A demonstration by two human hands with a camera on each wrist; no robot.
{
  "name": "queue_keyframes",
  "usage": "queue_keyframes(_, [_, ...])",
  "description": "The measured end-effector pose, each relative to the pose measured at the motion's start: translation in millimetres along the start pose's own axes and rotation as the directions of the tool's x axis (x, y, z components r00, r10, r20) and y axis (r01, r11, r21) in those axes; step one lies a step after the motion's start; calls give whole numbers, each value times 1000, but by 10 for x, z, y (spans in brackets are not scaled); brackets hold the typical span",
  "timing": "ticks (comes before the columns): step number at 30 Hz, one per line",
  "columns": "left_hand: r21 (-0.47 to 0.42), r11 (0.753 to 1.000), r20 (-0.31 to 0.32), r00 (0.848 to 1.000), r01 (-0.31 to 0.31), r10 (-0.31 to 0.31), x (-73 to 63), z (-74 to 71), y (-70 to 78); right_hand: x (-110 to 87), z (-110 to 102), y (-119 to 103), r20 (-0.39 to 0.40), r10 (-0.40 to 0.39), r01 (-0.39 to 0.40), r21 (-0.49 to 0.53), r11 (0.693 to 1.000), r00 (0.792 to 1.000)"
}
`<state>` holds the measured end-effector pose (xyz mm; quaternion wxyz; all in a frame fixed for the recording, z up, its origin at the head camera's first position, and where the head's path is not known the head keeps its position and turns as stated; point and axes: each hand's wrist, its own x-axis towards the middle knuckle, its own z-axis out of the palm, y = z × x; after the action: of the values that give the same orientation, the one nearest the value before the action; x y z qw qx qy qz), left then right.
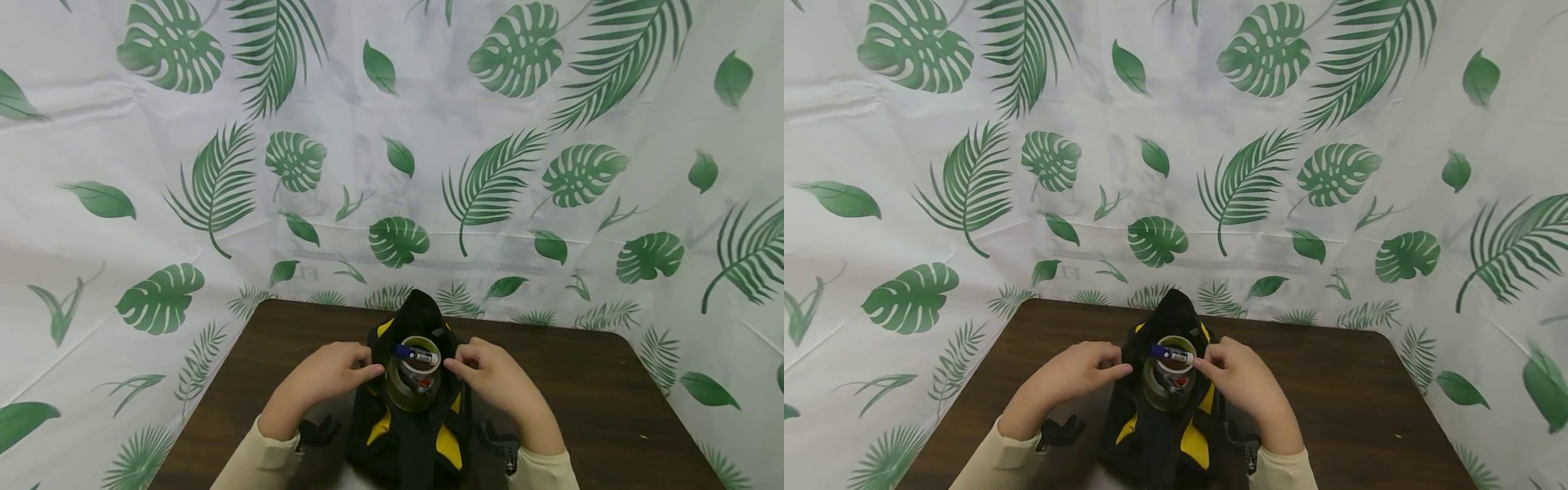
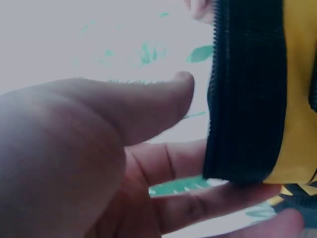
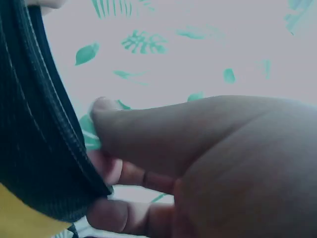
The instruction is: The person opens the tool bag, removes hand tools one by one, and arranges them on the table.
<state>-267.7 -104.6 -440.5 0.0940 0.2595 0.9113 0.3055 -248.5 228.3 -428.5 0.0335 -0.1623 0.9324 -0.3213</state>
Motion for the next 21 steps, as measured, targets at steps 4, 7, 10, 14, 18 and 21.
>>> queue_keyframes(4, [11,999,-14,999,51,-50,-15,23,-71,-32,-12,12,20,66,-65,-33,997,998])
queue_keyframes(7, [-2,999,6,999,39,-39,-29,28,-139,-68,-20,28,74,124,-120,-59,991,990])
queue_keyframes(10, [-18,999,44,998,41,-40,-57,9,-213,-90,-44,50,91,184,-178,-68,982,979])
queue_keyframes(14, [-56,990,40,991,127,-125,-109,-48,-303,-102,-133,126,64,241,-239,-43,970,968])
queue_keyframes(18, [-83,978,-3,981,191,-192,-129,-128,-393,-128,-251,276,54,264,-263,-17,965,963])
queue_keyframes(21, [-86,975,-50,976,206,-210,-129,-205,-457,-136,-321,402,41,269,-269,17,963,962])
